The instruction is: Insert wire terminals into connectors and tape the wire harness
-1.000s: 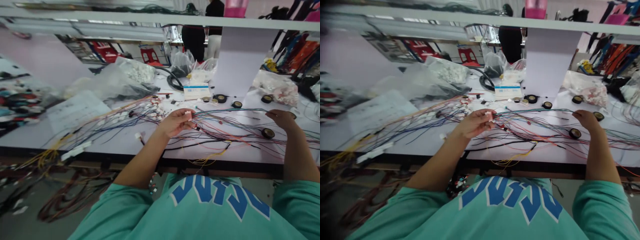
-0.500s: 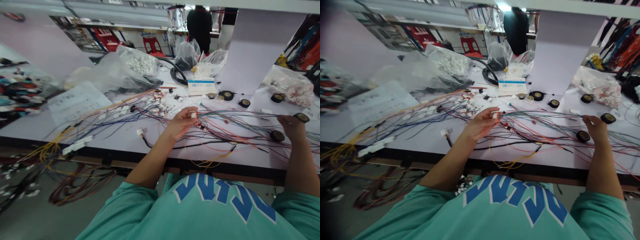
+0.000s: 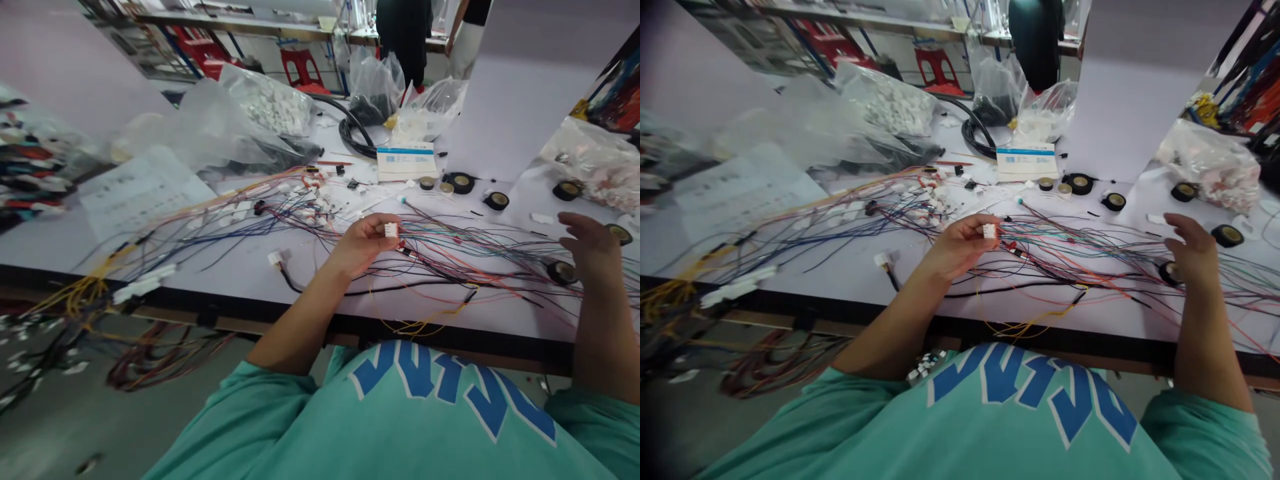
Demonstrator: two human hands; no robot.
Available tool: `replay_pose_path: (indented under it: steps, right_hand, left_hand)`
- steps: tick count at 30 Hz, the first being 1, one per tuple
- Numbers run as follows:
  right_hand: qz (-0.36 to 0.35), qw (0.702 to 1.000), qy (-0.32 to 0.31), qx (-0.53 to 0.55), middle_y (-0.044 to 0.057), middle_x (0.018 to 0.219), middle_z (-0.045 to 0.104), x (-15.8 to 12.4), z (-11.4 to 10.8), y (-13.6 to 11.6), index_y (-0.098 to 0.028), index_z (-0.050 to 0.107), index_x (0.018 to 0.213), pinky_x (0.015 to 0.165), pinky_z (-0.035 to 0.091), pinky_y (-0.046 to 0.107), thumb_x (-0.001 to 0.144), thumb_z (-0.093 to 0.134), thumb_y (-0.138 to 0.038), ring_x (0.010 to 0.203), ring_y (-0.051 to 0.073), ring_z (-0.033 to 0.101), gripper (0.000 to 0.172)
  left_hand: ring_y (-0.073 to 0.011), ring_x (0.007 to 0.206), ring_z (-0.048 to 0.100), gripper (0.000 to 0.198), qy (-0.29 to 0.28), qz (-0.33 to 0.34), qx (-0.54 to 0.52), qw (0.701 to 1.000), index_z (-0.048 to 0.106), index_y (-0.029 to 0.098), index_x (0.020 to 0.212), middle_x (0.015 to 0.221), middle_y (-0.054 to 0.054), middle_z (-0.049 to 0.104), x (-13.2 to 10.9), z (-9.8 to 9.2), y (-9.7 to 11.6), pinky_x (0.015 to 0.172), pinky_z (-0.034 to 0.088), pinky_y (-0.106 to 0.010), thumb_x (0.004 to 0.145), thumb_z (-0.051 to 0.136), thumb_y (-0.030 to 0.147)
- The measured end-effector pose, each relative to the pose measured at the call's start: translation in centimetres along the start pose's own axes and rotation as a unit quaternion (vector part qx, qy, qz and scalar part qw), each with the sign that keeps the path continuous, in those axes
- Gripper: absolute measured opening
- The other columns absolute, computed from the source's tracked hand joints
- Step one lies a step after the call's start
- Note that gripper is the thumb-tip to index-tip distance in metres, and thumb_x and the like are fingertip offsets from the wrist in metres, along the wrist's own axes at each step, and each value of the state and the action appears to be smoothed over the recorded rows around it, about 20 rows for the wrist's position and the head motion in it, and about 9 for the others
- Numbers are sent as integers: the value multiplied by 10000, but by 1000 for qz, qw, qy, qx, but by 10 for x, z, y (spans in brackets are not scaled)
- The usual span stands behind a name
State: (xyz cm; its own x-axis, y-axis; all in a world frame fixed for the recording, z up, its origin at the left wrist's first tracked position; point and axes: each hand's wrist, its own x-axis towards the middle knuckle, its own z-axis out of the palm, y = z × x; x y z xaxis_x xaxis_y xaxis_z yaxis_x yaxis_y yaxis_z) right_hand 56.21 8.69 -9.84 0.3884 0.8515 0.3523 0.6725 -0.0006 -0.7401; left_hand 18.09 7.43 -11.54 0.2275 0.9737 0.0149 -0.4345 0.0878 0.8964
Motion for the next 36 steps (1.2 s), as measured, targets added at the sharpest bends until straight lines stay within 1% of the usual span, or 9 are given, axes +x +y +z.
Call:
replay_pose_path:
  steps: [2,4,6,8,12,16,25,31,36]
  right_hand:
    - [-158,982,-55,92,48,952,711,-20,13,-34,-256,697,886,818,491,342,660,599,-162,917,193,653,264]
    - [-306,942,-116,79,29,871,712,-44,32,-71,-255,704,869,759,491,309,771,581,-217,807,158,648,162]
    - [-402,902,-156,30,33,798,703,-66,56,-104,-236,715,869,720,474,292,851,528,-250,744,147,627,188]
    - [-449,878,-164,-24,47,769,697,-83,80,-126,-221,722,858,700,446,293,907,449,-281,721,153,598,283]
    - [-432,876,-176,-120,66,777,691,-98,105,-138,-205,724,870,675,392,290,939,389,-303,738,174,562,356]
    - [-408,882,-179,-156,68,809,684,-102,104,-139,-200,716,898,661,360,277,937,393,-288,769,180,553,336]
    - [-397,869,-188,-229,99,808,659,-108,102,-147,-179,702,835,609,310,290,924,412,-224,810,203,524,307]
    - [-405,863,-172,-248,109,820,669,-113,109,-154,-178,699,844,679,336,318,928,387,-186,846,217,533,323]
    - [-335,865,-231,-293,124,792,695,-121,116,-157,-141,685,999,676,383,321,909,401,-161,799,221,601,299]
  left_hand:
    - [-64,553,564,388,-1,2,3,1000,702,159,823,647,38,621,0,1,-1,614,520,-210,474,871,149]
    - [-65,552,565,392,-8,5,1,1000,705,160,828,648,36,624,0,1,-2,598,514,-202,475,873,157]
    - [-66,559,572,398,-13,8,1,1000,707,161,837,654,33,632,0,2,-3,589,507,-192,476,876,165]
    - [-70,577,582,408,-12,9,4,1000,704,162,840,674,26,648,-1,3,-4,591,506,-189,473,880,171]
    - [-82,583,585,419,-11,4,11,1000,692,157,825,674,19,656,-5,6,-6,590,513,-202,458,890,186]
    - [-82,569,573,418,-23,1,13,1000,691,151,833,634,25,637,-8,9,-6,587,515,-203,467,887,203]
    - [-82,600,589,416,-32,-10,24,999,689,159,801,659,29,649,-8,12,-10,610,512,-201,436,885,200]
    - [-86,597,547,335,12,46,106,993,670,163,788,680,30,634,-4,11,-18,577,467,-207,483,809,159]
    - [-95,613,537,285,59,70,200,976,661,159,792,691,19,640,-1,8,-26,570,429,-201,523,755,159]
